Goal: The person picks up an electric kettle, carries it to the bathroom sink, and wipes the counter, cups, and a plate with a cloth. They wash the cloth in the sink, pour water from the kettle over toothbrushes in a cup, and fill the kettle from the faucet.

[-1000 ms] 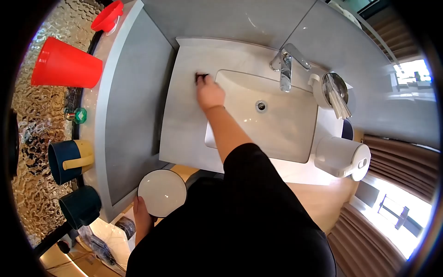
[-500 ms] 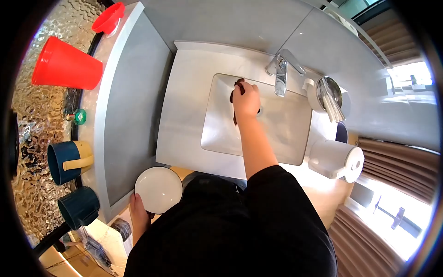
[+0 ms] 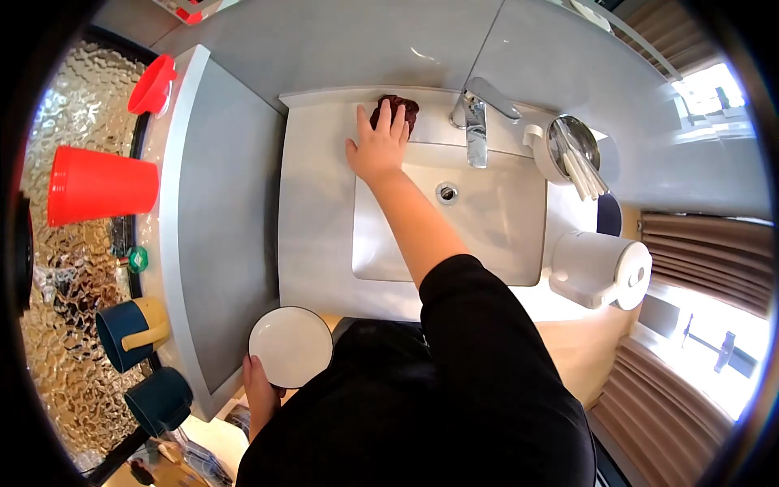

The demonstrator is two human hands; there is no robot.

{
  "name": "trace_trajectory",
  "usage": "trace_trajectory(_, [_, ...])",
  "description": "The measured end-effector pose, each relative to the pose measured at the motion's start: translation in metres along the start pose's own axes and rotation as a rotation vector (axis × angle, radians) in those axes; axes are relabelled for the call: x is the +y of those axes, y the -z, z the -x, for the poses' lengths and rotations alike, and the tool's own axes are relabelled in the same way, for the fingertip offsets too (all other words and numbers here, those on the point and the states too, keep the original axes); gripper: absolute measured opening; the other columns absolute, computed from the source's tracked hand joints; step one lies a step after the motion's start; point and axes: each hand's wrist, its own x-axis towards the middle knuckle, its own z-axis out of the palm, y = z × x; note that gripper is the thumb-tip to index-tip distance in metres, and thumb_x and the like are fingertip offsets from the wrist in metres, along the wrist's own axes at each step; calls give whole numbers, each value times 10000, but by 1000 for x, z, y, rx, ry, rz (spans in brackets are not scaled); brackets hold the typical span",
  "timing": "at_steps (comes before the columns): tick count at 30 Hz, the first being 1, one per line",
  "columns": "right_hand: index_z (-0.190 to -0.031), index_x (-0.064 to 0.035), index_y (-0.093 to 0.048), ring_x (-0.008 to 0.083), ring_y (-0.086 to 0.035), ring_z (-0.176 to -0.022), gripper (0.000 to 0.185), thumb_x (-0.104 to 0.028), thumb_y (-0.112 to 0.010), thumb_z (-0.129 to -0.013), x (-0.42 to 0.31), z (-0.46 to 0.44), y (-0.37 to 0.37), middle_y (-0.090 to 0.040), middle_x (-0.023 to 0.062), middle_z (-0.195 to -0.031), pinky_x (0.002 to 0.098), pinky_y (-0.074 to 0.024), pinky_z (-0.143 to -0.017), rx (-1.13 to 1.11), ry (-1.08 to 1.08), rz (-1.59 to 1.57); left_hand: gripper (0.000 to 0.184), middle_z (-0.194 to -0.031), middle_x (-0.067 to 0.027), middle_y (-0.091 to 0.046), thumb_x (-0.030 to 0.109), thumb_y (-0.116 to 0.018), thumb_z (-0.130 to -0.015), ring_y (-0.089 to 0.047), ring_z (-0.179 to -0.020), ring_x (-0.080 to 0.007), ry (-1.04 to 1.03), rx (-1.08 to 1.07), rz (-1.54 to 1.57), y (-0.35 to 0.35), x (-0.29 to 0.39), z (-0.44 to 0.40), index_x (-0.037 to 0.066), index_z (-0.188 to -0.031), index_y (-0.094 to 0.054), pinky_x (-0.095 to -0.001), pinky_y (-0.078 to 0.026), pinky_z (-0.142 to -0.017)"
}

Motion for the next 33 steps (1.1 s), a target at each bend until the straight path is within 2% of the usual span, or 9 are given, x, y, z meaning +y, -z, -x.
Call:
trace_trajectory(2, [-1546, -108, -382, 466, -115, -1529, 700, -370, -625, -945, 2, -4, -11, -191, 216, -1653, 547, -168, -1235, -96, -71, 62, 460, -859, -53, -611, 369, -362, -1102, -474, -503, -99, 26, 1, -13, -3, 8, 6, 65, -1444, -415, -246, -332, -409])
trace_trajectory(5, [-1559, -55, -334, 416, -86, -1551, 684, -385, -548, -1000, 23, -10, -27, -168, 187, -1671, 522, -105, -1257, -54, 52, 162, 457, -898, -57, -625, 346, -362, -1106, -493, -523, -99, 18, -21, -23, -3, 11, 8, 56, -1457, -410, -245, -346, -419])
trace_trajectory(10, [-1539, -34, -370, 377, -155, -1545, 648, -396, -509, -1019, 38, -14, -29, -256, 163, -1644, 492, -129, -1257, -61, 56, 267, 464, -907, -58, -631, 358, -378, -1101, -503, -524, -105, -1, -19, -19, 2, 6, 7, 74, -1466, -407, -251, -343, -415])
trace_trajectory(13, [-1494, -25, -432, 394, -211, -1517, 607, -337, -567, -990, 50, -13, -25, -296, 167, -1615, 507, -188, -1239, 36, 23, 241, 466, -891, -54, -627, 364, -381, -1099, -502, -524, -108, 1, -3, -2, 2, 7, 9, 79, -1466, -410, -254, -342, -417])
trace_trajectory(17, [-1545, -40, -362, 358, -149, -1550, 621, -363, -486, -1029, 58, -14, -8, -252, 140, -1649, 480, -117, -1257, -99, -80, 310, 459, -784, -24, -593, 453, -435, -1073, -462, -476, -106, -19, 15, -4, 0, 10, 13, 113, -1382, -444, -255, -304, -397])
trace_trajectory(22, [-1523, -5, -383, 356, -302, -1437, 600, -317, -481, -1021, 70, -14, 7, -313, 153, -1602, 468, -188, -1213, -79, -200, 335, 477, -859, -54, -619, 383, -387, -1092, -497, -521, -112, 14, 84, 15, -8, 12, 21, 72, -1453, -417, -256, -341, -422])
trace_trajectory(31, [-1465, -18, -468, 334, -400, -1317, 551, -179, -542, -943, 92, -10, 20, -382, 145, -1536, 392, -286, -1165, -142, -198, 315, 464, -864, -59, -620, 388, -391, -1089, -501, -527, -116, -23, 52, -3, -21, 13, 28, 68, -1421, -439, -259, -342, -417])
trace_trajectory(32, [-1470, -24, -461, 339, -384, -1368, 564, -155, -558, -930, 93, -6, 23, -399, 148, -1506, 384, -345, -1149, -128, -181, 321, 462, -862, -58, -619, 388, -390, -1089, -499, -525, -115, -29, 65, -10, -25, 16, 30, 68, -1417, -443, -259, -341, -416])
trace_trajectory(33, [-1423, -27, -485, 340, -414, -1304, 533, -140, -569, -909, 96, 0, 21, -422, 143, -1451, 400, -367, -1114, -38, -153, 306, 459, -856, -57, -617, 388, -389, -1089, -496, -521, -114, -28, 70, -22, -27, 17, 31, 69, -1415, -446, -259, -339, -416])
